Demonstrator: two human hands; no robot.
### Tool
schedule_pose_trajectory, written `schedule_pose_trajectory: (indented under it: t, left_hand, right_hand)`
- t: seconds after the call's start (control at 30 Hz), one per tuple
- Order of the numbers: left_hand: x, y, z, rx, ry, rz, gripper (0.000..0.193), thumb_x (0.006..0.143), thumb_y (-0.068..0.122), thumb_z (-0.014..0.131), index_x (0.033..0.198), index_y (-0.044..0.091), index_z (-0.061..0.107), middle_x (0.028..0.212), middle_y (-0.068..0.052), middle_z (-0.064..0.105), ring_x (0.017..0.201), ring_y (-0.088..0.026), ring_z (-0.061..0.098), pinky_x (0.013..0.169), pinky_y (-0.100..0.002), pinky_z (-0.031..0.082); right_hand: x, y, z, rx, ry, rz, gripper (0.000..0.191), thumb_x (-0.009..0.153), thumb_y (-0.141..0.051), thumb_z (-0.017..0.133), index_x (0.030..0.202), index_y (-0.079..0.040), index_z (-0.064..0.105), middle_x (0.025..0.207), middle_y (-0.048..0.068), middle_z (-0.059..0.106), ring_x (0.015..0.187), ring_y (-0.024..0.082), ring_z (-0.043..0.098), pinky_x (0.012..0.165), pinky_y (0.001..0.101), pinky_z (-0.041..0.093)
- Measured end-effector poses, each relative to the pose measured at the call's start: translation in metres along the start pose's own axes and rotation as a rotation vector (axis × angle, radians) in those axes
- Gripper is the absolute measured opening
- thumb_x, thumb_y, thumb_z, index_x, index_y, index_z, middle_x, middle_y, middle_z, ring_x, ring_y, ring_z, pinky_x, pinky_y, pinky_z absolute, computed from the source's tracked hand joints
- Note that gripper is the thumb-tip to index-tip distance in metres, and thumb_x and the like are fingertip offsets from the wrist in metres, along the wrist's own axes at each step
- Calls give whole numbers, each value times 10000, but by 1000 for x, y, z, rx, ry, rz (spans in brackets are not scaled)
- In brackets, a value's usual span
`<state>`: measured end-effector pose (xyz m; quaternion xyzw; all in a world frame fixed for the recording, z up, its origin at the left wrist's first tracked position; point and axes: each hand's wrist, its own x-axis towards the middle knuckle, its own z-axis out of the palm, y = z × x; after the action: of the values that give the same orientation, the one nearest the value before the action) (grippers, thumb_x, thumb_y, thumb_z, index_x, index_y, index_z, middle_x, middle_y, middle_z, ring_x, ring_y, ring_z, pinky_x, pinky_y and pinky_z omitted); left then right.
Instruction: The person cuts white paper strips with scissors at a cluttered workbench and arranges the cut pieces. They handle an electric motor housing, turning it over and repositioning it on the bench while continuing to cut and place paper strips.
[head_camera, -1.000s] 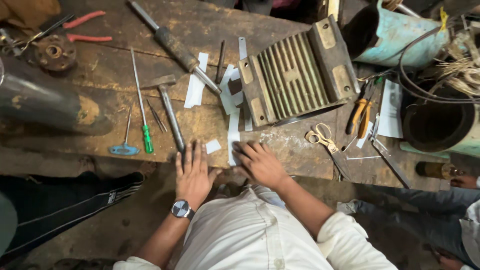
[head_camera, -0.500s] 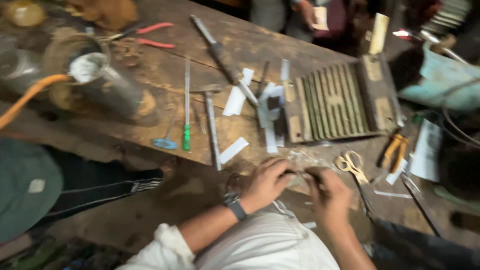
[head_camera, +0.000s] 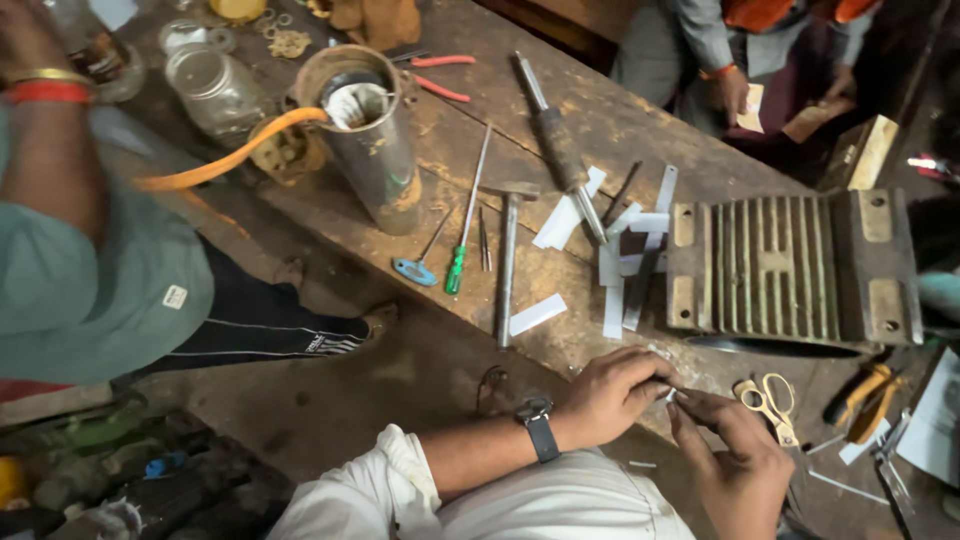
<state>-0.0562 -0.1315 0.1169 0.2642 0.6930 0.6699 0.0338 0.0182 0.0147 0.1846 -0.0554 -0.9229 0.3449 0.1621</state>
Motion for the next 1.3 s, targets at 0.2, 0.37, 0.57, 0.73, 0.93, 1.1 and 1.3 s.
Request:
schedule_pose_trajectory:
  t: [0.2,0.37,0.57,0.73,0.93,1.1,1.3]
  left_hand:
    - [-7,1,-5,-44,-35,-54,132,953,51,649,1083,65,672,1038,-109,710,982,-293,708,842,-375,563]
    - [-3,10,4,-301,-20,-148,188,1013,102,611,1188,33,613,1112,-100,691,1041,-254,690,891,-346,554]
    - [-5,20,5,-140,-16,-29,221,998,223,689,1122,42,663,1058,-84,680,985,-221,695,832,-327,572]
    - [-3,18,21,-40,-5,-16,244,995,283,703,1038,42,694,959,-91,695,897,-224,694,798,-345,554]
    - [-7,23,53,23,4,12,245,1025,278,686,1000,33,681,943,-105,692,905,-251,692,817,-345,549]
    - [-7,31,83,-193,-35,-196,240,993,253,710,1057,22,707,966,-65,715,892,-132,679,800,-306,565]
    - [-4,41,106,-161,-61,-309,244,982,256,694,1077,32,707,932,-71,738,845,-137,683,756,-302,560]
  right_hand:
    - [-11,21,12,-65,64,-83,139,859,-31,790,976,8,724,945,77,736,860,123,685,782,258,536]
    - [-21,51,28,541,103,195,81,1038,-31,687,1084,31,665,983,28,687,944,39,612,850,179,488]
    - [-29,65,14,410,121,169,149,998,27,688,1138,75,678,995,101,731,928,92,688,872,239,565]
    - [-35,65,-4,330,85,154,143,987,18,720,1119,69,708,976,99,744,921,75,673,891,246,551]
    - [-35,78,-28,334,34,183,145,979,4,736,1119,41,717,952,87,746,853,67,661,841,242,546]
    - [-35,85,-56,85,106,-120,183,930,17,764,1101,22,699,1021,137,746,906,130,731,847,249,564]
    - [-35,102,-76,146,56,-51,152,932,19,758,1076,13,710,1006,119,754,887,131,710,832,269,554]
